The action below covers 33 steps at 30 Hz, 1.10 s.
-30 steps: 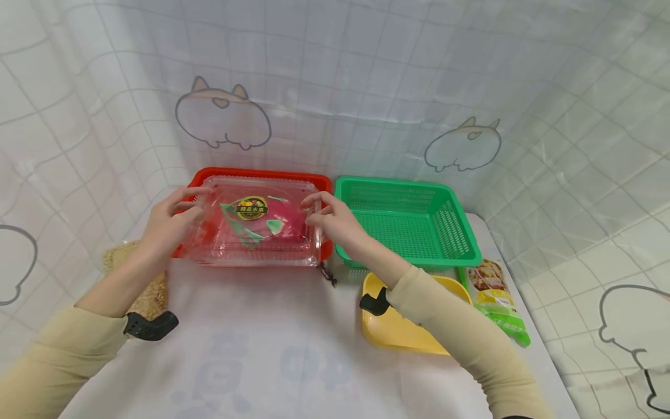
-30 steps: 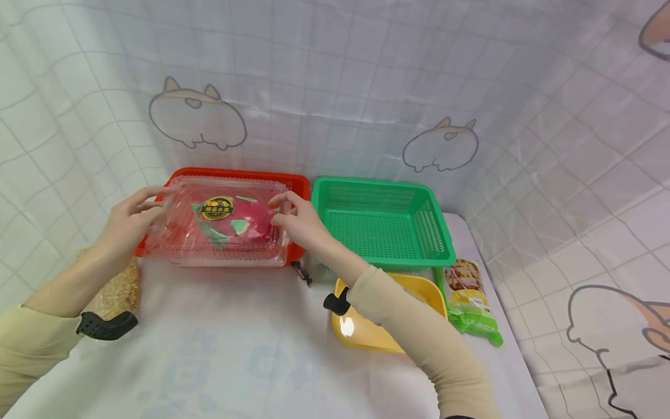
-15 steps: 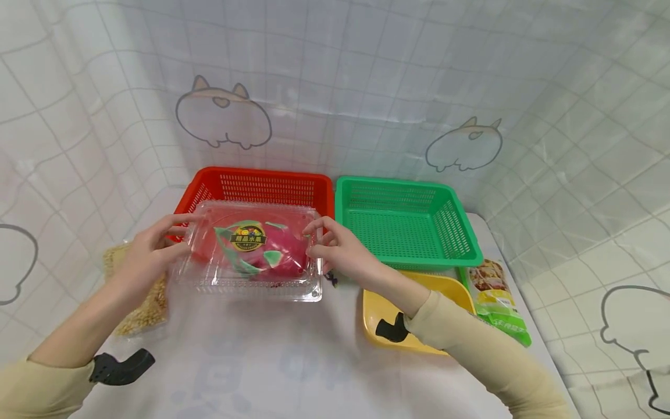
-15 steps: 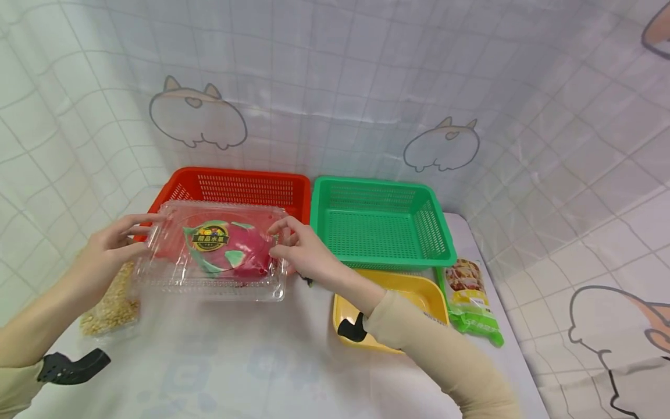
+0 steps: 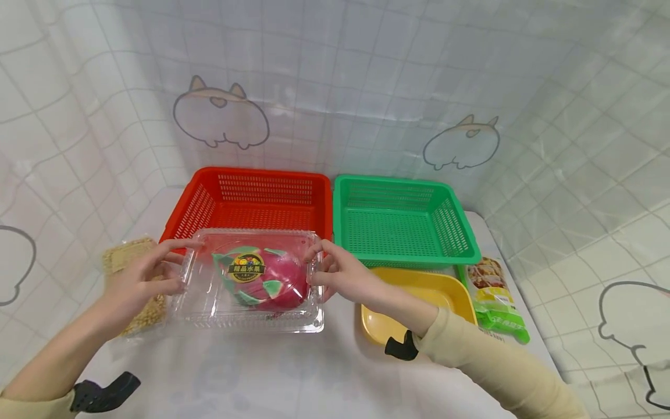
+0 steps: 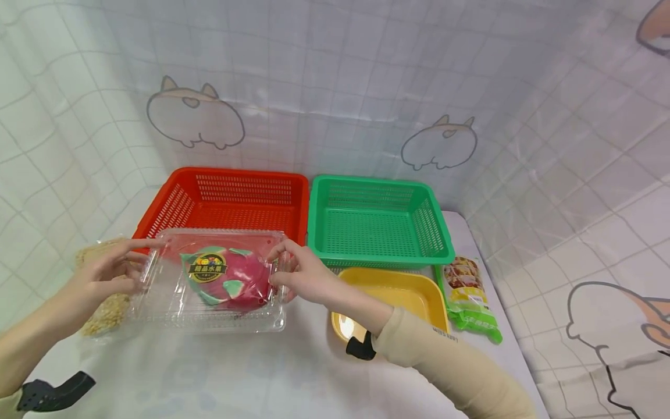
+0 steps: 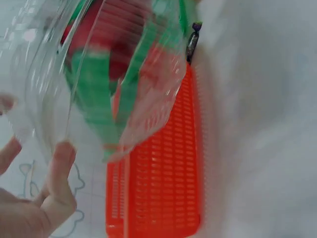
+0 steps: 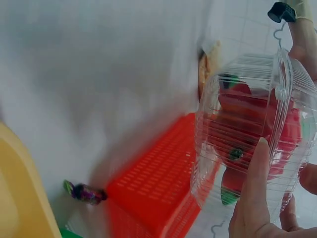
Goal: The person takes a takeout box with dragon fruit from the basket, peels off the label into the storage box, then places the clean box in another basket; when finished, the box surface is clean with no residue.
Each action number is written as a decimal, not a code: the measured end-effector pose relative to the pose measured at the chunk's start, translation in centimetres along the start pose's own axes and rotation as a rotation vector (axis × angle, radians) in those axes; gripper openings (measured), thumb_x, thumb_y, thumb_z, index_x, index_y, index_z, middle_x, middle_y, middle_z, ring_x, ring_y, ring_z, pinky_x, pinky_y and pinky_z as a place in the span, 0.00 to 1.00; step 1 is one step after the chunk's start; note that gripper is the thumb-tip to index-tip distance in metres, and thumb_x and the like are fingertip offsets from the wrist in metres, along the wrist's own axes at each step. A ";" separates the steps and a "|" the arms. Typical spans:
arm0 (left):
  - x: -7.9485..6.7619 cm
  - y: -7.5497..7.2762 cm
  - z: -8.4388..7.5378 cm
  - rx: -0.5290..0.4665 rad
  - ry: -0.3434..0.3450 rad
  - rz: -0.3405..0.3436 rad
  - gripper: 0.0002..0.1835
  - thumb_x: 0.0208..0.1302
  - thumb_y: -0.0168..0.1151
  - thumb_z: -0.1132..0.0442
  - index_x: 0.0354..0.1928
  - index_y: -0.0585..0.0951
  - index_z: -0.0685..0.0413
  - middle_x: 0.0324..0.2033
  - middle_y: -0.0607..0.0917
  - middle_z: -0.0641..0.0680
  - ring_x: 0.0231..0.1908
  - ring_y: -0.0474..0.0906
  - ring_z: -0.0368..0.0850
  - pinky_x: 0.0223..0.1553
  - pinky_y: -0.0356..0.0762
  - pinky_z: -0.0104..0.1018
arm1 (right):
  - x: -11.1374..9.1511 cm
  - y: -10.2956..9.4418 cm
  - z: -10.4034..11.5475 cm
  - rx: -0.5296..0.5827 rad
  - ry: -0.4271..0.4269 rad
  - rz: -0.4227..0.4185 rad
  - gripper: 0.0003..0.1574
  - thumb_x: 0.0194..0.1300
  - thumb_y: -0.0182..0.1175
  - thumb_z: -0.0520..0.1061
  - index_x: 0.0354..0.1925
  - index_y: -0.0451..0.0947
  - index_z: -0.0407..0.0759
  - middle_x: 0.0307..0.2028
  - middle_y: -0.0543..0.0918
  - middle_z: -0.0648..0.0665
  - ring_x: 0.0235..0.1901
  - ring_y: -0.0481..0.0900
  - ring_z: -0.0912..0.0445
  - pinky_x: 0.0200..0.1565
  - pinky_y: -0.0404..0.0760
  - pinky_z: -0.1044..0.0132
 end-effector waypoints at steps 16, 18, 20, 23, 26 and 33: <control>-1.7 2.7 2.7 0.139 -0.172 0.142 0.38 0.59 0.72 0.53 0.70 0.67 0.39 0.46 0.73 0.55 0.40 0.72 0.41 0.31 0.76 0.34 | -1.1 2.2 -4.8 -0.005 0.093 0.054 0.18 0.65 0.65 0.40 0.51 0.73 0.46 0.41 0.73 0.38 0.31 0.80 0.49 0.35 0.87 0.52; -1.6 3.2 3.1 0.125 -0.189 0.161 0.38 0.59 0.72 0.52 0.70 0.67 0.40 0.46 0.73 0.56 0.42 0.71 0.43 0.31 0.77 0.35 | -1.1 2.4 -5.4 -0.004 0.107 0.055 0.18 0.65 0.65 0.39 0.51 0.73 0.46 0.40 0.74 0.37 0.30 0.80 0.49 0.34 0.87 0.55; -1.5 3.6 3.5 0.098 -0.203 0.175 0.38 0.58 0.73 0.52 0.70 0.67 0.40 0.46 0.72 0.57 0.42 0.71 0.45 0.31 0.77 0.35 | -1.0 2.6 -6.0 -0.003 0.115 0.053 0.18 0.64 0.65 0.38 0.50 0.72 0.45 0.40 0.74 0.37 0.28 0.80 0.49 0.34 0.86 0.55; -1.2 4.1 4.0 0.060 -0.210 0.195 0.39 0.59 0.72 0.52 0.70 0.66 0.42 0.47 0.70 0.58 0.43 0.70 0.47 0.31 0.78 0.35 | -0.7 2.6 -6.7 -0.004 0.116 0.049 0.18 0.64 0.65 0.38 0.50 0.72 0.44 0.39 0.75 0.36 0.28 0.80 0.50 0.35 0.86 0.52; -0.8 4.5 4.4 0.045 -0.201 0.202 0.39 0.59 0.72 0.53 0.71 0.66 0.44 0.47 0.70 0.59 0.44 0.70 0.49 0.32 0.77 0.35 | -0.4 2.5 -7.3 0.001 0.119 0.047 0.18 0.65 0.64 0.37 0.51 0.72 0.43 0.39 0.74 0.36 0.30 0.79 0.49 0.35 0.86 0.51; 0.1 5.0 4.9 0.035 -0.173 0.189 0.39 0.57 0.74 0.53 0.69 0.67 0.47 0.46 0.71 0.59 0.44 0.69 0.51 0.34 0.76 0.35 | 0.2 2.3 -7.9 -0.015 0.111 0.034 0.18 0.65 0.63 0.36 0.52 0.71 0.42 0.39 0.74 0.35 0.31 0.79 0.49 0.37 0.86 0.47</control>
Point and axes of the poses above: each hand's wrist, its own x-axis towards the middle knuckle, its own y-axis out of the palm, z = x × y, the point moved 1 cm from there along x, towards the middle knuckle
